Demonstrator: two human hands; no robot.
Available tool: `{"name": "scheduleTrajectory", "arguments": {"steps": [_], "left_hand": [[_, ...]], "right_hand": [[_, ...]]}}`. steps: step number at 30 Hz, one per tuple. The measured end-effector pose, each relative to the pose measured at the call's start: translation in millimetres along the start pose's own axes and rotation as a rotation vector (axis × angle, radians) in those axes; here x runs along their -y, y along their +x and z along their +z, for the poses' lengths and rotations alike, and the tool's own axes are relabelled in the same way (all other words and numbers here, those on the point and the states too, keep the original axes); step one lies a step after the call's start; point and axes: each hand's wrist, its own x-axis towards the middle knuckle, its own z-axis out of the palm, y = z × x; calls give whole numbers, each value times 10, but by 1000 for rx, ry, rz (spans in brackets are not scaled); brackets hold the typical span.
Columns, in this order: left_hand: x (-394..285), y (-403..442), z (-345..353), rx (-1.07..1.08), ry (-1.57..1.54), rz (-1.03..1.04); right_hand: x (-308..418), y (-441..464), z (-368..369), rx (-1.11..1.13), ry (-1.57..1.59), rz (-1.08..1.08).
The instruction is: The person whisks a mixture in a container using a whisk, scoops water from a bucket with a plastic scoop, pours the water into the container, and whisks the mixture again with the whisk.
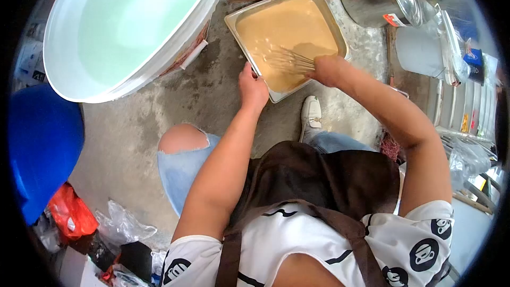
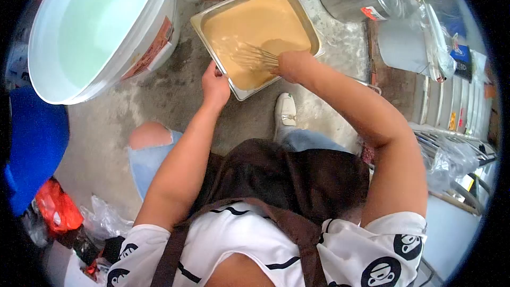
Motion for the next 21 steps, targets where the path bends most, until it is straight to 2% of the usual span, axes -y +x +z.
{"name": "scheduleTrajectory", "arguments": {"steps": [2,4,7,10,13,16,17,19,21], "left_hand": [[0,-7,18,-38,58,-35],[-72,-59,-1,-34,45,-26],[-66,-94,-22,-42,50,-19],[-47,-80,5,-38,50,-26],[-119,-49,-9,-6,56,-47],[50,-13,50,-42,59,-66],[35,-58,34,-41,62,-75],[-133,-105,-10,-33,13,-17],[-174,-134,-17,-27,-18,-8]], "right_hand": [[-226,-98,14,25,-83,24],[-567,-26,89,-36,-177,110],[-691,133,-75,-132,-160,211],[-368,508,171,-224,-80,107],[-64,294,259,-82,-23,3],[-626,169,357,-103,-40,64],[-756,165,184,-40,-94,144],[-813,222,-61,-166,-93,182],[-664,563,97,-197,-122,105]]}}
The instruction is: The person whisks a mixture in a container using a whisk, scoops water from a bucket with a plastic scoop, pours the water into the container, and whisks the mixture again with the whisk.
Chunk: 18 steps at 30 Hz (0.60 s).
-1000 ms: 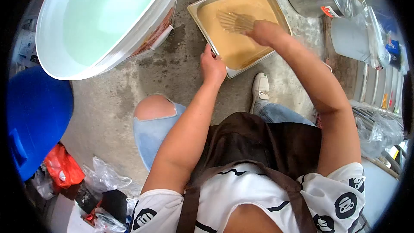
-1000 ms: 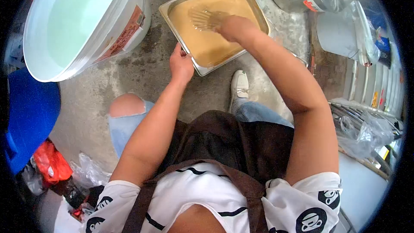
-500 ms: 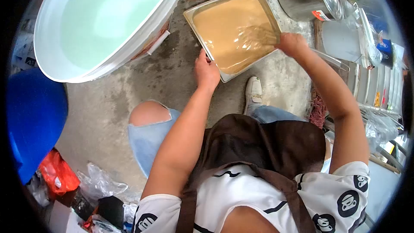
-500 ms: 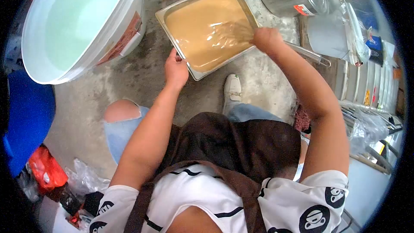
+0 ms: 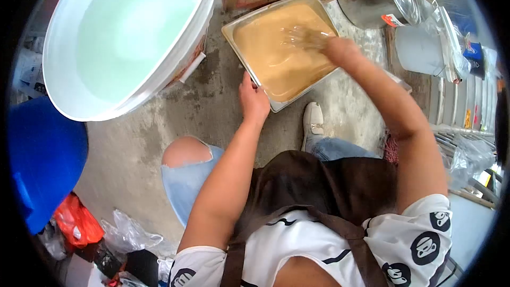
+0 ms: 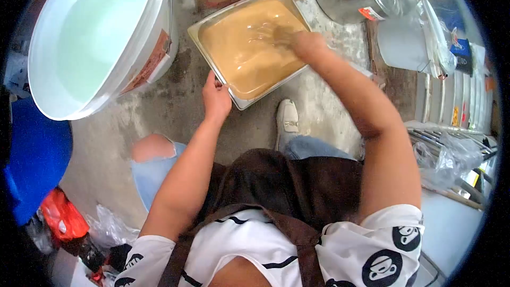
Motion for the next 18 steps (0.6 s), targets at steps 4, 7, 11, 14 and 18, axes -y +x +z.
{"name": "scheduleTrajectory", "arguments": {"steps": [4,7,11,14,18], "left_hand": [[107,69,70,-49,69,-26],[68,54,35,-20,82,-25],[60,20,17,-28,84,-28],[120,83,71,-75,75,-21],[93,27,36,-29,72,-28]], "right_hand": [[377,-314,82,125,39,-137],[-217,-281,-59,126,-31,31],[74,7,-146,86,8,35],[452,-354,-151,136,107,-89],[-204,-395,-283,206,-44,85]]}}
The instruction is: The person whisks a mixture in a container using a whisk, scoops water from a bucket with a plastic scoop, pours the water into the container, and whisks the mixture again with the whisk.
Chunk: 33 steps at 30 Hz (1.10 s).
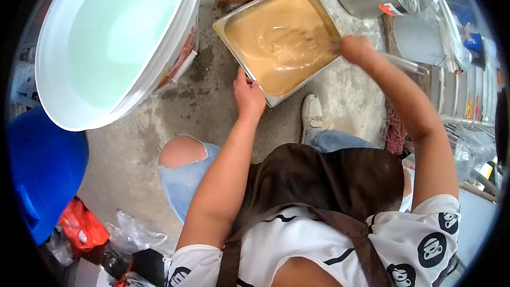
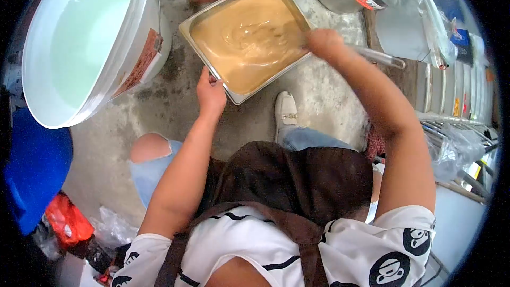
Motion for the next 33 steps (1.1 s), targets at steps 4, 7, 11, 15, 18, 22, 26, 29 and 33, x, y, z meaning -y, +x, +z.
{"name": "scheduleTrajectory", "arguments": {"steps": [4,7,11,15,18,22,26,29,33], "left_hand": [[-57,-7,-18,-16,11,-4],[150,58,93,-91,15,28],[-44,6,-62,75,29,-34],[-53,-33,-27,8,53,-50],[28,45,9,-6,19,-38],[173,56,43,14,-56,-47],[43,-15,-18,24,31,-69],[47,25,14,10,30,-8],[120,52,37,14,17,-65]], "right_hand": [[342,332,29,-95,65,-44],[616,45,149,-86,117,-190],[73,97,123,-33,26,-16],[372,334,252,-156,101,-16],[608,45,203,-123,103,-136],[105,14,147,-46,23,42],[311,275,198,-130,49,-65],[688,46,309,-94,108,-163],[109,-68,196,-22,43,-11]]}}
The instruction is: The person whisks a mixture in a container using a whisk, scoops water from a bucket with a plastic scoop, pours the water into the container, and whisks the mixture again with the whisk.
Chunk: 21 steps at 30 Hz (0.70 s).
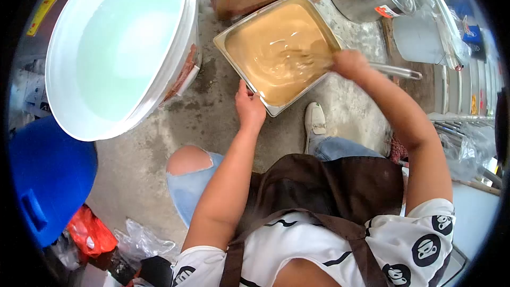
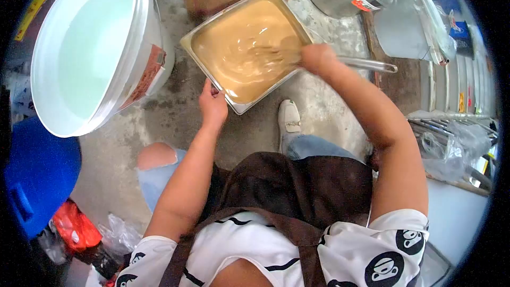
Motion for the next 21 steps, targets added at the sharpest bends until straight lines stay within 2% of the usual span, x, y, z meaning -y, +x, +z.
{"name": "scheduleTrajectory", "arguments": {"steps": [1,3,4,5,6,7,9,12,15,17,21], "left_hand": [[2,-4,-23,12,-3,-9],[-13,-10,-39,24,6,19],[-74,-46,-57,22,26,3],[-119,-63,-71,16,41,-14],[-39,-22,-43,2,60,15],[-34,2,-36,1,56,21],[15,3,-2,-1,-10,40],[40,7,0,13,-47,23],[-44,-54,-50,13,-10,32],[-90,-49,-48,6,47,18],[-69,-53,0,11,25,18]], "right_hand": [[-4,34,-84,-7,3,-6],[23,123,-225,-130,74,114],[150,326,-86,-140,68,73],[300,414,75,-160,53,-57],[506,314,48,-117,158,-80],[627,156,0,-43,112,-144],[455,89,155,1,128,-164],[-77,128,-52,-19,53,24],[50,291,-62,-77,90,133],[386,397,103,-128,14,-73],[339,92,160,-84,94,-167]]}}
